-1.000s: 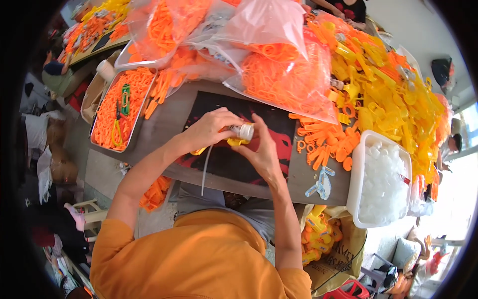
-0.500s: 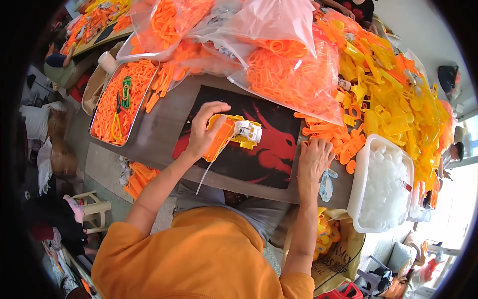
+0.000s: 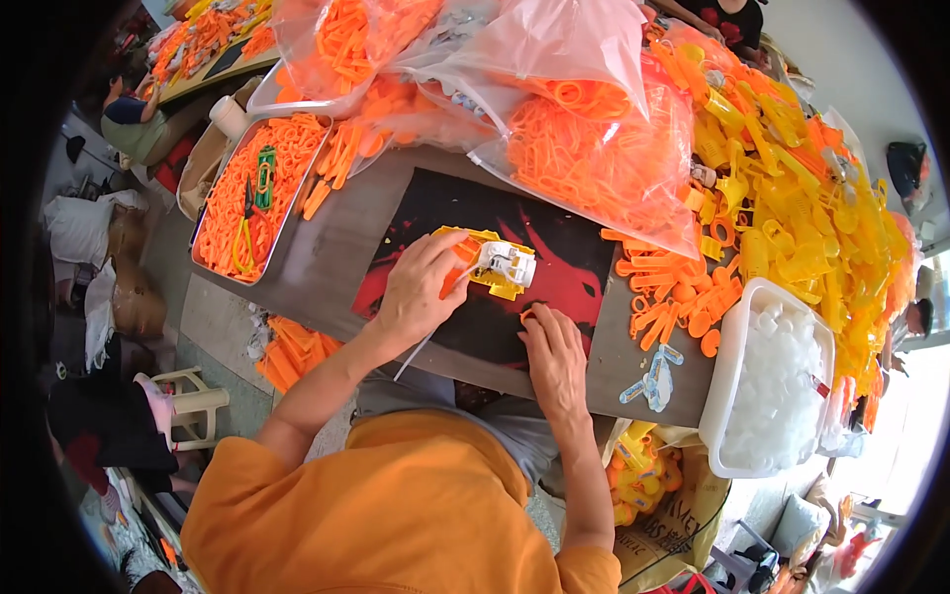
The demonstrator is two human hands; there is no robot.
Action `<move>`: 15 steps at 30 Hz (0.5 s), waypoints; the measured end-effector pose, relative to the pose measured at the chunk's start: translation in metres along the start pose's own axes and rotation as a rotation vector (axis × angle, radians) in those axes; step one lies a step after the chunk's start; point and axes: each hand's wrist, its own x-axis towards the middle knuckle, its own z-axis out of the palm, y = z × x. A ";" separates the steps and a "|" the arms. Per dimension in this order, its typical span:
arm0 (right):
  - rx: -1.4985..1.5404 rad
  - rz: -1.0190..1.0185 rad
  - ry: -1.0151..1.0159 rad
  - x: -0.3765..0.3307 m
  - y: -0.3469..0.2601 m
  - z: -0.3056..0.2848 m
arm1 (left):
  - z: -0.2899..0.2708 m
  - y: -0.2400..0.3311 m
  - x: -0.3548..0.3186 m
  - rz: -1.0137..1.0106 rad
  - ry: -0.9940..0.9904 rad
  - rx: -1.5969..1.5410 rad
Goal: Assembling and packaging plastic toy components into small yellow boxes.
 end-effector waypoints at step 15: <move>-0.037 0.107 0.189 0.016 -0.051 0.033 | 0.020 -0.007 0.000 0.055 0.100 -0.305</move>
